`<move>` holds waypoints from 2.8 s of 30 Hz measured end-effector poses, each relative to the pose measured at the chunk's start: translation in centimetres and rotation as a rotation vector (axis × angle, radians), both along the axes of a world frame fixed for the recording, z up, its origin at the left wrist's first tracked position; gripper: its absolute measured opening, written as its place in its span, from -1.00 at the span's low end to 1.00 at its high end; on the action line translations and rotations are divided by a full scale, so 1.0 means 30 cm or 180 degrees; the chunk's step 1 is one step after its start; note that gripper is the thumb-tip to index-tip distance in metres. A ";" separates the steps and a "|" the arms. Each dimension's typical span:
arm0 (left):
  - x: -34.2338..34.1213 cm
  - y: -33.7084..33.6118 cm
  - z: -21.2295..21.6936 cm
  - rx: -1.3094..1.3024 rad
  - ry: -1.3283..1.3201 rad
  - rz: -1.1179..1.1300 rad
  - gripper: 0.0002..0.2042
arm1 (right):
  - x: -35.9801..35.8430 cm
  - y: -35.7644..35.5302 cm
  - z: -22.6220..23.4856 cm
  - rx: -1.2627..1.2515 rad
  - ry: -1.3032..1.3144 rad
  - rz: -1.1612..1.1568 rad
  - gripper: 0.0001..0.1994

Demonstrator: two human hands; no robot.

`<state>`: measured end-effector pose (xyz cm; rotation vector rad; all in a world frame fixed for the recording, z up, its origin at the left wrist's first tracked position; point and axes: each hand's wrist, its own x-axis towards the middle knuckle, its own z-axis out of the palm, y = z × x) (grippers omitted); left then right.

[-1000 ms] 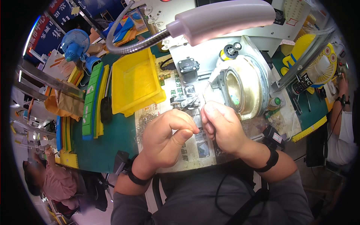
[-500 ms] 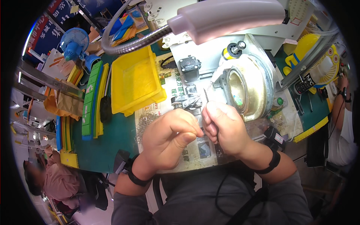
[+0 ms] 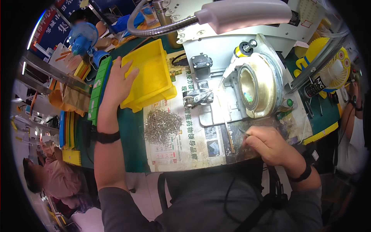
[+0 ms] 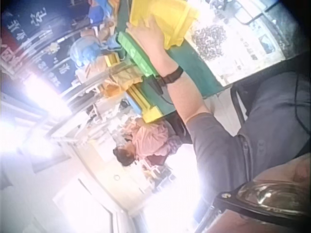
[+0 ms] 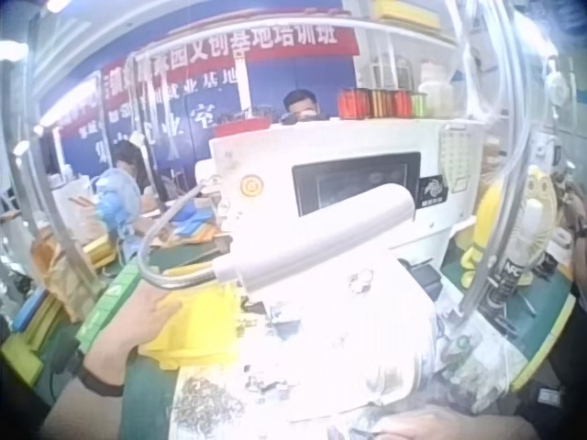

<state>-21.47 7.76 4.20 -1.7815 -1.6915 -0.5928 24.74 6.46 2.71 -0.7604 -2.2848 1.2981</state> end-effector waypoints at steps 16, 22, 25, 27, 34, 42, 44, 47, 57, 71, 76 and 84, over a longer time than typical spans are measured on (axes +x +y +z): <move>0.497 -0.108 -0.115 -0.2245 -0.2353 -0.1623 -0.72 | -0.230 -0.051 -0.045 -0.0127 0.0927 -0.0347 -0.62; 0.526 -0.103 -0.189 -0.1463 -0.1858 -0.1783 -0.65 | -0.393 0.037 -0.082 -0.1469 0.2199 -0.1253 -0.75; 0.510 -0.086 -0.214 -0.1199 -0.1657 -0.1881 -0.63 | -0.418 0.035 -0.069 -0.1630 0.2530 -0.1408 -0.84; 0.501 -0.081 -0.217 -0.1182 -0.1558 -0.1881 -0.62 | -0.420 0.036 -0.077 -0.1581 0.2579 -0.1505 -0.86; 0.502 -0.081 -0.203 -0.1125 -0.1548 -0.1942 -0.62 | -0.434 0.041 -0.084 -0.1275 0.2639 -0.1539 -0.85; 0.507 -0.099 -0.197 -0.1181 -0.1849 -0.1878 -0.63 | -0.445 0.040 -0.088 -0.1234 0.2820 -0.1611 -0.87; 0.502 -0.102 -0.195 -0.1372 -0.1754 -0.1734 -0.64 | -0.442 0.040 -0.086 -0.1115 0.2773 -0.1615 -0.86; 0.505 -0.094 -0.203 -0.1300 -0.1838 -0.1877 -0.66 | -0.456 0.042 -0.091 -0.1140 0.2835 -0.1685 -0.89; 0.512 -0.095 -0.219 -0.1244 -0.2022 -0.1850 -0.65 | -0.472 0.038 -0.101 -0.1133 0.2998 -0.1830 -0.89; 0.489 -0.126 -0.126 -0.1983 -0.2060 -0.1136 -0.76 | -0.466 0.038 -0.110 -0.1213 0.3213 -0.1754 -0.82; 0.496 -0.254 0.010 -0.1456 -0.2027 -0.1397 -0.86 | -0.303 -0.155 -0.133 -0.1824 0.2481 -0.1317 -0.85; 0.686 -0.227 0.040 -0.1363 -0.2613 -0.2125 -0.88 | -0.306 -0.127 -0.094 -0.2393 0.3033 -0.1021 -0.89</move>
